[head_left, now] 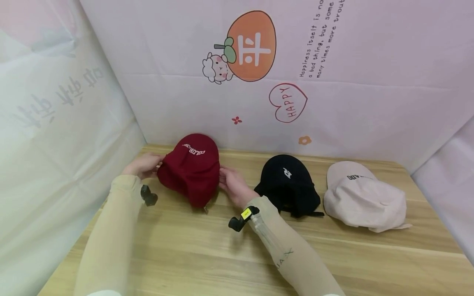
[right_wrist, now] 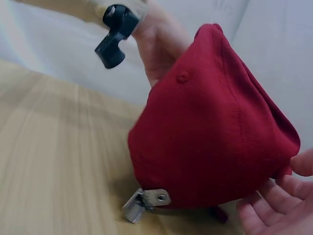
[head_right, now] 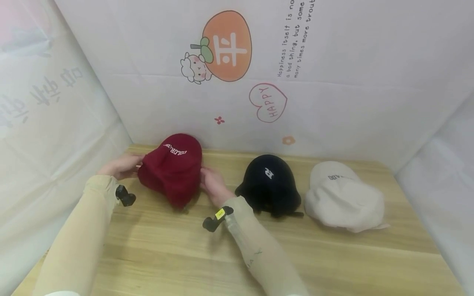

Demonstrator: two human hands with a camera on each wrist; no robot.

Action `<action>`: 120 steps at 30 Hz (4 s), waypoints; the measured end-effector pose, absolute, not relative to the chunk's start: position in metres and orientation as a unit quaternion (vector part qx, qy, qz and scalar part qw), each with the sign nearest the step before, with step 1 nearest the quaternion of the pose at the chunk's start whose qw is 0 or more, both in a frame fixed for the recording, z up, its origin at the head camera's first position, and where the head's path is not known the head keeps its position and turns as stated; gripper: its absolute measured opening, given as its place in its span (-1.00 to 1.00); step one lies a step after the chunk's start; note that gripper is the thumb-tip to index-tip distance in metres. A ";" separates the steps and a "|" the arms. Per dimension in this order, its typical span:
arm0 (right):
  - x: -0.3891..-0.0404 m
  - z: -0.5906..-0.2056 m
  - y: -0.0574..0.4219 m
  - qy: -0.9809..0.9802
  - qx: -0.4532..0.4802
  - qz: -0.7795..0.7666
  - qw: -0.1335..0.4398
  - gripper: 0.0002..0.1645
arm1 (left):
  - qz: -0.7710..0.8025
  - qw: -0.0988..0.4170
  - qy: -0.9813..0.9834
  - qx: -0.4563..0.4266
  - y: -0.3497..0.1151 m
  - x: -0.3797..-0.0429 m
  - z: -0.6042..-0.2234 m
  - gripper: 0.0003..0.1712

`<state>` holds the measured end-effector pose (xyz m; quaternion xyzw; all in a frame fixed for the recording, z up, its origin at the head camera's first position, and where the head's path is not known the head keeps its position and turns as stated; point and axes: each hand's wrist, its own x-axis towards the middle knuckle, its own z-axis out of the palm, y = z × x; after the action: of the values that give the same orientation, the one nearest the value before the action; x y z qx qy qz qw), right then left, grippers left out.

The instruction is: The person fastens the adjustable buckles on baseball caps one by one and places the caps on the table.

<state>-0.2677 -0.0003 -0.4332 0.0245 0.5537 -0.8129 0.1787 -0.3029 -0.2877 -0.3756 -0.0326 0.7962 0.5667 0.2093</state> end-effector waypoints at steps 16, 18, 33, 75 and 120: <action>-0.265 -0.384 0.014 0.521 0.020 -0.845 0.118 -0.77 | 0.582 0.149 0.799 0.025 -0.254 -0.298 -0.353 -0.73; -0.264 -0.381 0.016 0.511 0.023 -0.852 0.110 -0.78 | 0.594 0.145 0.791 0.026 -0.248 -0.297 -0.352 -0.77; -0.257 -0.371 0.039 0.499 -0.016 -0.864 0.065 -0.70 | 0.723 0.112 0.682 0.000 -0.206 -0.286 -0.343 -0.68; -0.244 -0.387 0.090 0.504 0.010 -0.863 0.004 -0.52 | 0.745 0.095 0.644 0.146 -0.184 -0.273 -0.360 -0.51; -0.239 -0.416 0.099 0.557 0.041 -0.824 0.091 -0.46 | 0.643 0.226 0.713 0.164 -0.166 -0.265 -0.382 -0.46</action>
<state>-0.2391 0.0993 -0.4162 0.0409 0.5571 -0.8245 0.0905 -0.2653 -0.1657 -0.3821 0.1636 0.7128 0.6434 0.2262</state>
